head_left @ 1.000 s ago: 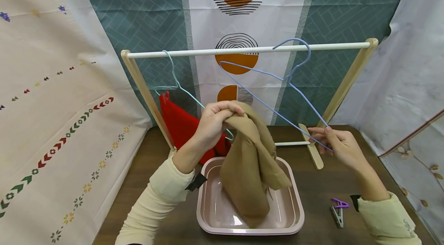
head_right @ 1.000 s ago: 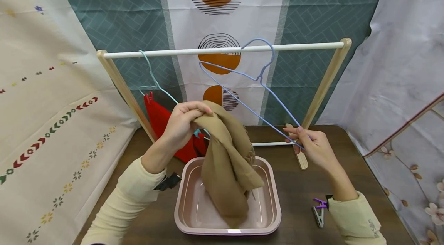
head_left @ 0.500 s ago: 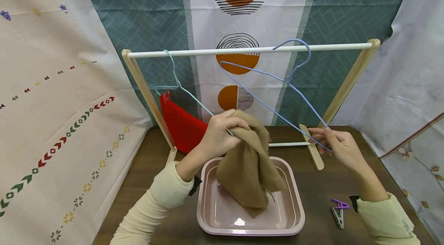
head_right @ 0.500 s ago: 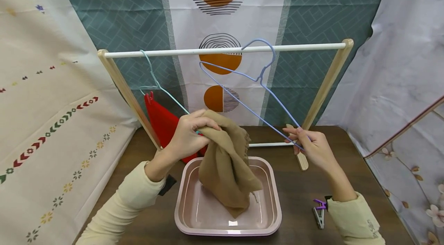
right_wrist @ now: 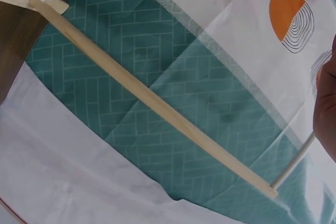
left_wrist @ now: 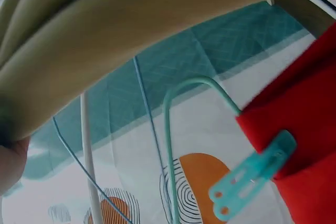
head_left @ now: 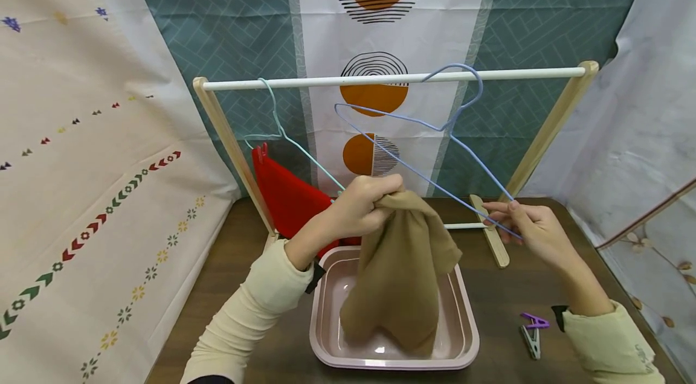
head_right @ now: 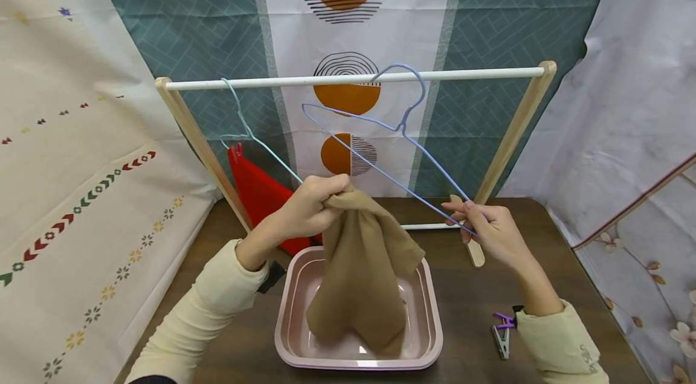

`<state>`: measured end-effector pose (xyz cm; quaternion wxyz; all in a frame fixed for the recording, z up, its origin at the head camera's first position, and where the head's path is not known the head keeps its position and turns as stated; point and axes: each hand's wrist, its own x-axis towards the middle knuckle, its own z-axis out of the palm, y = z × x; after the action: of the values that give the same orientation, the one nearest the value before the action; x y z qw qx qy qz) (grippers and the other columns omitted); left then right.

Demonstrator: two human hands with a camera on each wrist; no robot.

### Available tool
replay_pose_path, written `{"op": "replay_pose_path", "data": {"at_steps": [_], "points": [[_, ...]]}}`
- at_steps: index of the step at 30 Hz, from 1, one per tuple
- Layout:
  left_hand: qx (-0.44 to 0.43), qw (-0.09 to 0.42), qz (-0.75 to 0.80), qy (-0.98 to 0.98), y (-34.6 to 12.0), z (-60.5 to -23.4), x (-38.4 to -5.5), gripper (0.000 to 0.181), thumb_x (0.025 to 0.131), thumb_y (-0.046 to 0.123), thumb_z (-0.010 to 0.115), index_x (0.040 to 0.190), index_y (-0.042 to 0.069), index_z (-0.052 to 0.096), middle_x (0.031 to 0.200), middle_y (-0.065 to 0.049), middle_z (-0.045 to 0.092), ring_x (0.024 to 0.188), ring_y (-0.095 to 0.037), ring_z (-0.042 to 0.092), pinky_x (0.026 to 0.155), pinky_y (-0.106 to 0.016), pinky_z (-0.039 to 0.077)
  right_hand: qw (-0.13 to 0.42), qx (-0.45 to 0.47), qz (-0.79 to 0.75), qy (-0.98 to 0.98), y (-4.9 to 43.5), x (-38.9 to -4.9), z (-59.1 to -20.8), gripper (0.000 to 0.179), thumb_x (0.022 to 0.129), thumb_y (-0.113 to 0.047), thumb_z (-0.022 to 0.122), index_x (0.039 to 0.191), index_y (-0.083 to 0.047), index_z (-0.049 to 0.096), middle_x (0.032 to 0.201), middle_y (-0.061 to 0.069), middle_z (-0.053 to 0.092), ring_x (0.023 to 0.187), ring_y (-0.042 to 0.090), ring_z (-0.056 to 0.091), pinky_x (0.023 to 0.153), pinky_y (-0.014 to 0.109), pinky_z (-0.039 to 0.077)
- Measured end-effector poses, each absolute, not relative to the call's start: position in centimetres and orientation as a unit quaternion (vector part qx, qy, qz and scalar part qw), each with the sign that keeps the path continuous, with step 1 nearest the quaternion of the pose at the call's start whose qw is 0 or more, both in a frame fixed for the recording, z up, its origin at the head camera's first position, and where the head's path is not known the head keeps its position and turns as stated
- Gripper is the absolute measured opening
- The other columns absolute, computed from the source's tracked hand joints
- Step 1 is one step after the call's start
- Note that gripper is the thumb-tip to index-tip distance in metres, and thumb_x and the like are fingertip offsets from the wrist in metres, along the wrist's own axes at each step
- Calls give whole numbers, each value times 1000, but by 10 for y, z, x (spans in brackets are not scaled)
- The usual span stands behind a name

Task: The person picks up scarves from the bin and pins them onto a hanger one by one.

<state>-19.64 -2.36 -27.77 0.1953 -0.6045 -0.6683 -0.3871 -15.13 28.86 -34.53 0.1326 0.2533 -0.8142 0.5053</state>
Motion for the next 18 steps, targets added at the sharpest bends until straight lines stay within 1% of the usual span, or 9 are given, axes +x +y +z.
{"op": "replay_pose_path", "data": {"at_steps": [3,5,7,9,10,12,14,16,18], "points": [[-610,155,-436,-643,-21,-272,-197,22,74,-15,32,78,3,44,66,-3,40,60,-9,40,56,-20,36,123,259,507,-813,291,-150,-345,44,98,-1,28,108,-19,66,66,-1,62,46,10,45,39,30,31],[-620,99,-479,-613,-21,-269,-198,26,76,-17,31,86,-3,50,74,-9,50,71,-14,49,67,-24,44,115,260,503,-816,293,-150,-344,45,99,-1,27,108,-22,66,63,0,60,47,10,45,39,30,31],[-628,42,-508,-588,-22,-267,-200,28,78,-19,32,89,-8,54,80,-15,56,82,-20,54,79,-31,45,109,259,501,-819,295,-149,-344,45,99,-3,27,107,-24,66,63,0,61,48,10,46,39,30,31],[-627,-12,-527,-573,-24,-267,-202,28,80,-20,33,86,-11,59,87,-21,59,90,-25,55,87,-38,44,103,261,501,-819,297,-148,-344,45,99,-3,27,107,-25,65,65,-2,63,48,11,47,40,29,31],[-618,-35,-533,-576,-25,-267,-203,29,80,-20,33,83,-12,60,86,-21,60,89,-26,55,86,-38,44,100,264,499,-819,298,-148,-344,45,99,-3,27,107,-25,65,66,-3,63,48,12,47,40,29,31],[-582,-65,-536,-609,-27,-267,-204,32,79,-18,32,76,-9,62,82,-18,61,86,-24,56,80,-34,46,95,269,502,-816,299,-148,-345,44,99,-3,26,108,-22,65,69,-4,65,48,14,47,39,28,31],[-529,-94,-534,-653,-29,-268,-204,32,77,-15,32,74,-7,63,78,-13,61,79,-19,55,69,-28,45,91,270,506,-814,299,-148,-345,44,99,-3,26,108,-20,66,71,-4,65,48,15,47,40,28,31],[-479,-121,-520,-697,-30,-270,-205,31,76,-12,34,74,-5,63,69,-6,58,69,-14,51,57,-23,39,90,269,507,-814,300,-148,-346,43,99,-3,26,108,-18,66,70,-3,64,49,15,47,40,29,31],[-452,-144,-500,-724,-31,-275,-205,26,76,-9,39,74,-5,65,63,-1,54,59,-11,45,50,-21,32,88,266,509,-814,300,-147,-347,43,99,-3,26,109,-18,66,66,-1,62,49,15,47,40,29,31]]}}
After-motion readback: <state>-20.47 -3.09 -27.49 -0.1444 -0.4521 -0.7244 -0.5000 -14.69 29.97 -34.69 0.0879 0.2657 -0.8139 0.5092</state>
